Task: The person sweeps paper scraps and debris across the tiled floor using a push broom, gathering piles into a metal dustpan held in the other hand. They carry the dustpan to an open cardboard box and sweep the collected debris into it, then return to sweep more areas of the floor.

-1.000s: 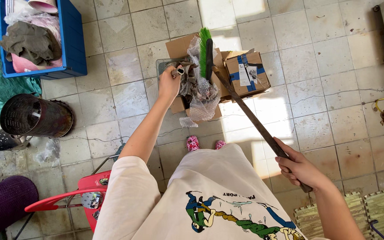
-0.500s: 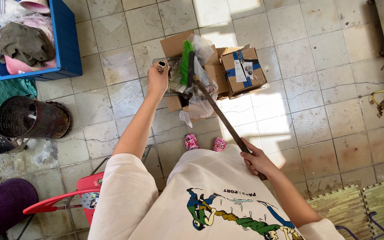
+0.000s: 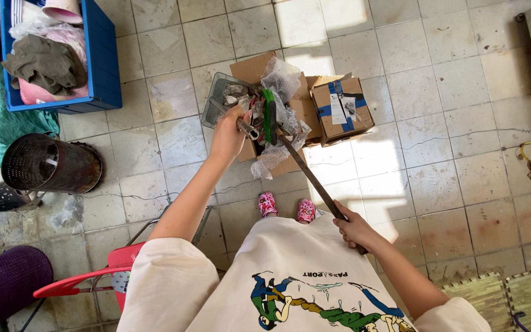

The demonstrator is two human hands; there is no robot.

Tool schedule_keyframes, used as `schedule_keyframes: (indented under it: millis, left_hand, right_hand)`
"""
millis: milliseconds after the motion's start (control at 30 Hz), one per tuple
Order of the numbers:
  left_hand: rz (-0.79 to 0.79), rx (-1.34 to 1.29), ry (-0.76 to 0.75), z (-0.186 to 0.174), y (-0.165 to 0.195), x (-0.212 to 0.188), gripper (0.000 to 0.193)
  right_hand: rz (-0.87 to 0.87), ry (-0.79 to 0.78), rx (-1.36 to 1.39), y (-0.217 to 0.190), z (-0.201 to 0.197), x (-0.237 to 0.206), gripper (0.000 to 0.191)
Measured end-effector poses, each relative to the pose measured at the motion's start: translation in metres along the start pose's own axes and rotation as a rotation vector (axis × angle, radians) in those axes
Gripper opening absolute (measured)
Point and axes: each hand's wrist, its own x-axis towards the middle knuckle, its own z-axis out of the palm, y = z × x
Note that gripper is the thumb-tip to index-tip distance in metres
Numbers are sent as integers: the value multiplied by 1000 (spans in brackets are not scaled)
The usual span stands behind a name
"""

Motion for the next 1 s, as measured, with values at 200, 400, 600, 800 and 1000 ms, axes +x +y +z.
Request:
schedule_keyframes:
  millis: [200,400,600,800,1000]
  left_hand:
    - [166,-44,36,-11,-22,-9,32]
    - [-77,-95,51,4,-28,22,37]
    - [-327,-570,132,19,-25,48,37]
    - [-406,-516,241,16,-28,48,41]
    - [-378,-515,210,15,-32,36,51]
  right_hand:
    - [-24,-53,246,-1,-34,-65,70]
    - [-45,-126,478,17,-56,-117,68]
    - [-135,-256,568,12,-8,-55,69]
    - [-105,-65,244,21,23,-5,69]
    - [-90,66,65,50,1,-20,71]
